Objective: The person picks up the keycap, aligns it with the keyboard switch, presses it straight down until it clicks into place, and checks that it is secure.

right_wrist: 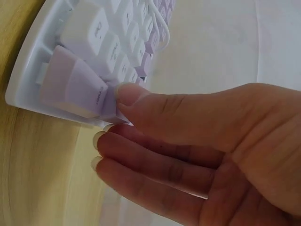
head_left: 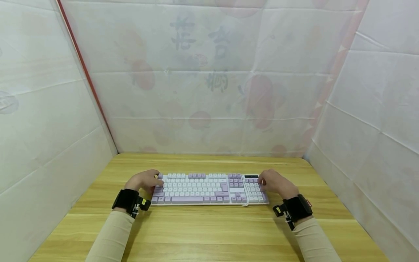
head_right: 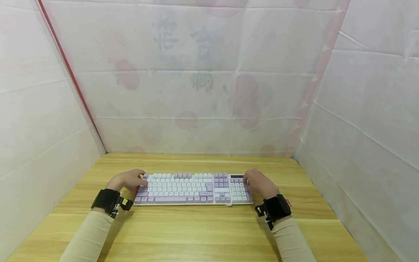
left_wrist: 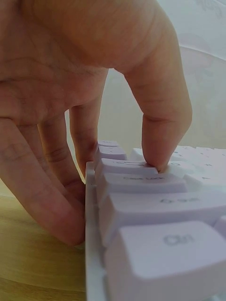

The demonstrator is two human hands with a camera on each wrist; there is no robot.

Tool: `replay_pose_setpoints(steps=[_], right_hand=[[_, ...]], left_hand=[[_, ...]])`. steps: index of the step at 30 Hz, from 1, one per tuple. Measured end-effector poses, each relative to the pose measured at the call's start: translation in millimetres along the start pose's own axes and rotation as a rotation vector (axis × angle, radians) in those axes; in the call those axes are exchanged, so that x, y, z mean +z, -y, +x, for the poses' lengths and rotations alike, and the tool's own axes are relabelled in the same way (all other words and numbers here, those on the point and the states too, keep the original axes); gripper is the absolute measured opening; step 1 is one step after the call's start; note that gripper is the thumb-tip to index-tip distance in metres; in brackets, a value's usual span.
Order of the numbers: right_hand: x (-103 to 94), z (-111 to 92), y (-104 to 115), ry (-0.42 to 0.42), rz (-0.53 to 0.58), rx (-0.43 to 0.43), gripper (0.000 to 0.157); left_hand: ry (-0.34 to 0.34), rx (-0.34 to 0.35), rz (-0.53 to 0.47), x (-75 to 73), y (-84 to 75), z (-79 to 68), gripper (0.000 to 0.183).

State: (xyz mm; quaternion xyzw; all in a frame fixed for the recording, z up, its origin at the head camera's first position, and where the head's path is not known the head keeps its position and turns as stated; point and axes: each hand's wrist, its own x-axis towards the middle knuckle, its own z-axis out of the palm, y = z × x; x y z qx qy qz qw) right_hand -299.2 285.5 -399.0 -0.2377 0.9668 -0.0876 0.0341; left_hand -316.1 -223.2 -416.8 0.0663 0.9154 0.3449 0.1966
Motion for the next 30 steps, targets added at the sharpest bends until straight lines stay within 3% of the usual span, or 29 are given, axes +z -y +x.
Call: replay_pose_setpoints(steps=[30], right_hand=[[0.6,-1.5,0.7,-0.022,-0.003,0.01,0.014]], left_hand=[[0.008,0.003,0.005,-1.5,-1.0,0.0,0.074]])
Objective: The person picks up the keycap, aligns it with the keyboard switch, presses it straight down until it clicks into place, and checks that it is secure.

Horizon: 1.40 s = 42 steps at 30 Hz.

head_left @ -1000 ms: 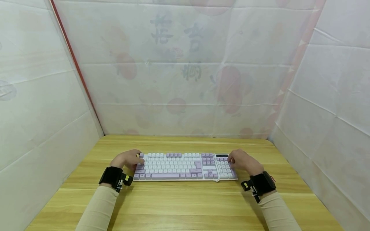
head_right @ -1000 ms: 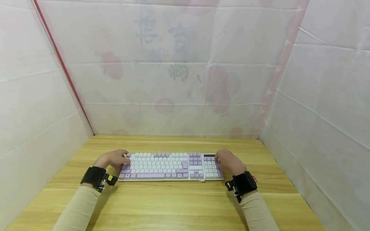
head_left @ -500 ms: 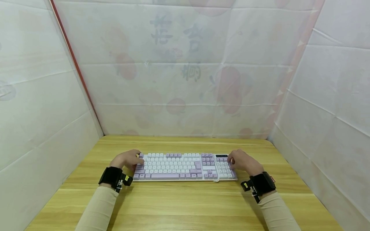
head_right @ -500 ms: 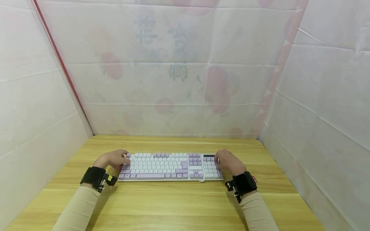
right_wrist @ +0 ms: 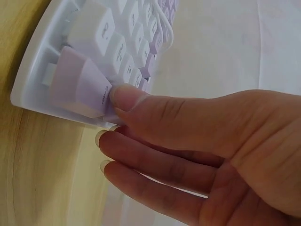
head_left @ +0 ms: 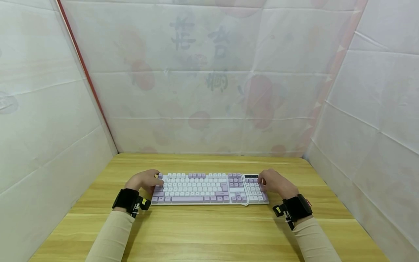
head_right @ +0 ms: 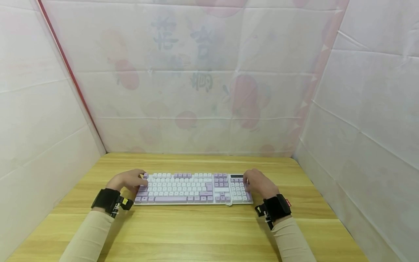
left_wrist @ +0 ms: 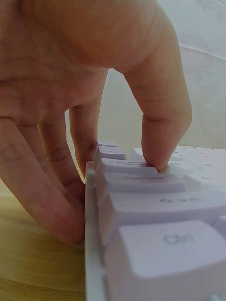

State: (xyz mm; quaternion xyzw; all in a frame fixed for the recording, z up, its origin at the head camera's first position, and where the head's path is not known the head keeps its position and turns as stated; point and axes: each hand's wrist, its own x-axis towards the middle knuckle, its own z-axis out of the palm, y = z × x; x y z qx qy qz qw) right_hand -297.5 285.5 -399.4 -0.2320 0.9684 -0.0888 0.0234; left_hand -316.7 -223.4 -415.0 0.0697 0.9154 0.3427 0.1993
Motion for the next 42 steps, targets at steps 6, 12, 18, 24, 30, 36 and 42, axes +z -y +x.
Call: replay_pose_setpoints(steps=[6,12,18,24,30,36,42], right_hand=[[0.1,0.1,1.0,0.003,-0.007,0.005,0.012],[0.2,-0.2,0.5,-0.004,-0.011,-0.024,0.01],[2.7,2.3,-1.5,-0.012,0.011,-0.038,0.014],[3.3,3.1,-1.9,-0.01,0.002,-0.044,0.014],[-0.7,3.6,0.8,0.009,0.001,-0.043,0.019],[-3.1,5.4,1.8,0.017,-0.005,-0.014,0.013],[-4.3,8.2,2.4,0.019,-0.007,-0.004,0.012]], left_hand=[[0.002,0.008,0.005,-0.2,0.4,0.8,0.073],[0.006,0.0,0.007,1.4,0.8,1.2,0.072],[0.003,-0.008,0.004,2.2,0.7,1.2,0.07],[-0.003,-0.008,0.017,1.8,0.9,1.0,0.072],[-0.003,-0.007,0.017,2.0,1.3,1.6,0.071],[-0.003,-0.002,0.021,0.6,1.0,1.5,0.073],[0.0,-0.001,0.01,-0.1,1.3,2.2,0.073]])
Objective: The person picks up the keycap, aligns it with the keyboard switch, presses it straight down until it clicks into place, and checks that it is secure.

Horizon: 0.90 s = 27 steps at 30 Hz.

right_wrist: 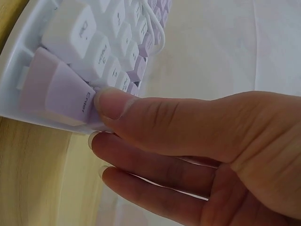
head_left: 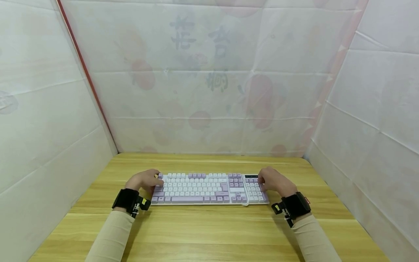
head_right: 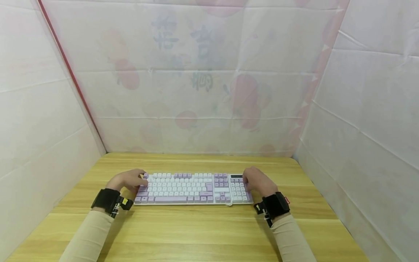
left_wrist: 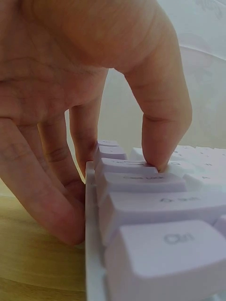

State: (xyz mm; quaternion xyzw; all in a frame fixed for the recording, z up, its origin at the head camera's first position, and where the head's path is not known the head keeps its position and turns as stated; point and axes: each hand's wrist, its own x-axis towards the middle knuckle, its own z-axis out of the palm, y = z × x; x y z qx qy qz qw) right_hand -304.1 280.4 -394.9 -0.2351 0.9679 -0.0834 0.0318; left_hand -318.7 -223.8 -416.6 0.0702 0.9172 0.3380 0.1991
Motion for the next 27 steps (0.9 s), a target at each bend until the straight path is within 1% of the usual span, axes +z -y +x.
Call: replay_pose_setpoints(steps=[5,7,10,13,14,23,27], right_hand=[[0.1,0.4,-0.5,-0.006,0.006,-0.002,0.013],[0.2,0.6,-0.8,-0.004,0.025,0.014,0.014],[0.5,0.8,-1.0,-0.005,0.017,0.003,0.015],[1.3,1.7,-0.8,-0.003,0.022,0.016,0.016],[1.9,2.0,-1.0,-0.005,0.014,0.01,0.016],[3.9,3.6,-3.2,-0.005,0.023,0.037,0.017],[4.0,2.7,-4.7,-0.023,0.017,0.012,0.017]], left_hand=[[-0.002,-0.004,0.004,0.5,-0.8,-0.1,0.074],[-0.004,-0.006,0.011,0.7,-0.8,-0.3,0.074],[-0.007,-0.007,0.017,0.8,-0.6,-0.5,0.072],[-0.009,-0.004,0.026,0.8,-0.5,-0.6,0.07],[-0.009,-0.005,0.026,0.8,-0.4,-0.7,0.07],[-0.001,-0.003,0.007,0.0,-0.1,-1.1,0.074],[0.003,0.003,-0.003,0.3,0.1,-1.0,0.074]])
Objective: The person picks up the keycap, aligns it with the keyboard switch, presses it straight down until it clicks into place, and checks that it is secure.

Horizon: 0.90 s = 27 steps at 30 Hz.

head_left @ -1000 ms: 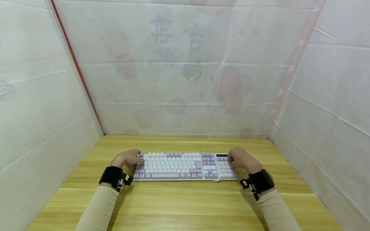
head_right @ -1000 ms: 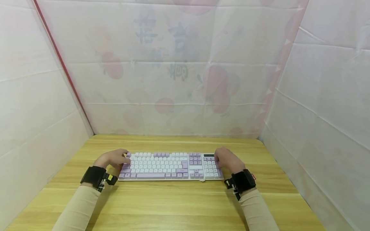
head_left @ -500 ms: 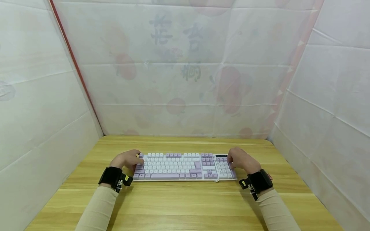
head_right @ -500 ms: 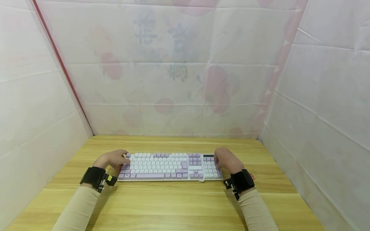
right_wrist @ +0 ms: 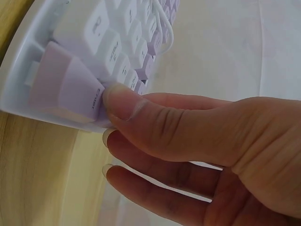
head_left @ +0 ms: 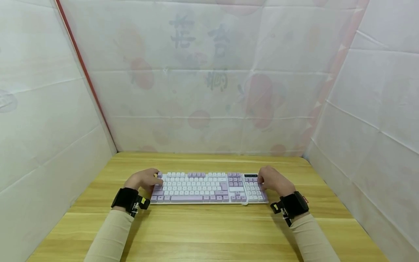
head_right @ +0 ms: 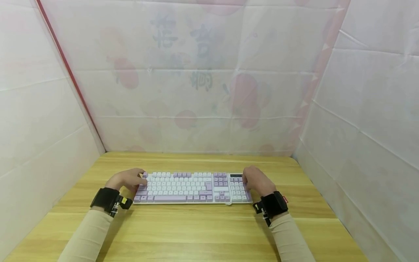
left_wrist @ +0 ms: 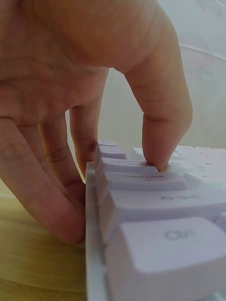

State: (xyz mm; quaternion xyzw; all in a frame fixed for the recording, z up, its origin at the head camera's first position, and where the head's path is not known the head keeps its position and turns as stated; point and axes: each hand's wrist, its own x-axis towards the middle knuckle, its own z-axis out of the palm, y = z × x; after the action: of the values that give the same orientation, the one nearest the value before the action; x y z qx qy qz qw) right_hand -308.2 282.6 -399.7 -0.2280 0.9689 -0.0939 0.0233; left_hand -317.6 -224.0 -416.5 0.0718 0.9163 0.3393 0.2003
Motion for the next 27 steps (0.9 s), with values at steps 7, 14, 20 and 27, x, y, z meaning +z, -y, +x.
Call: replay_pose_setpoints(steps=[7,14,20,27], right_hand=[[-1.8,0.6,-1.5,-0.014,0.001,-0.047,0.02],[-2.0,-0.4,-1.9,-0.012,0.012,-0.029,0.02],[-2.2,1.2,-5.1,-0.016,0.044,-0.023,0.021],[2.1,1.4,-9.5,-0.015,0.049,-0.012,0.022]], left_hand=[[-0.002,-0.002,-0.003,-0.5,-0.4,0.4,0.074],[-0.002,-0.004,0.004,-1.5,-2.1,-0.4,0.075],[-0.009,-0.004,0.006,-3.0,-2.2,-0.4,0.073],[0.0,0.002,0.008,-0.8,-1.5,0.1,0.076]])
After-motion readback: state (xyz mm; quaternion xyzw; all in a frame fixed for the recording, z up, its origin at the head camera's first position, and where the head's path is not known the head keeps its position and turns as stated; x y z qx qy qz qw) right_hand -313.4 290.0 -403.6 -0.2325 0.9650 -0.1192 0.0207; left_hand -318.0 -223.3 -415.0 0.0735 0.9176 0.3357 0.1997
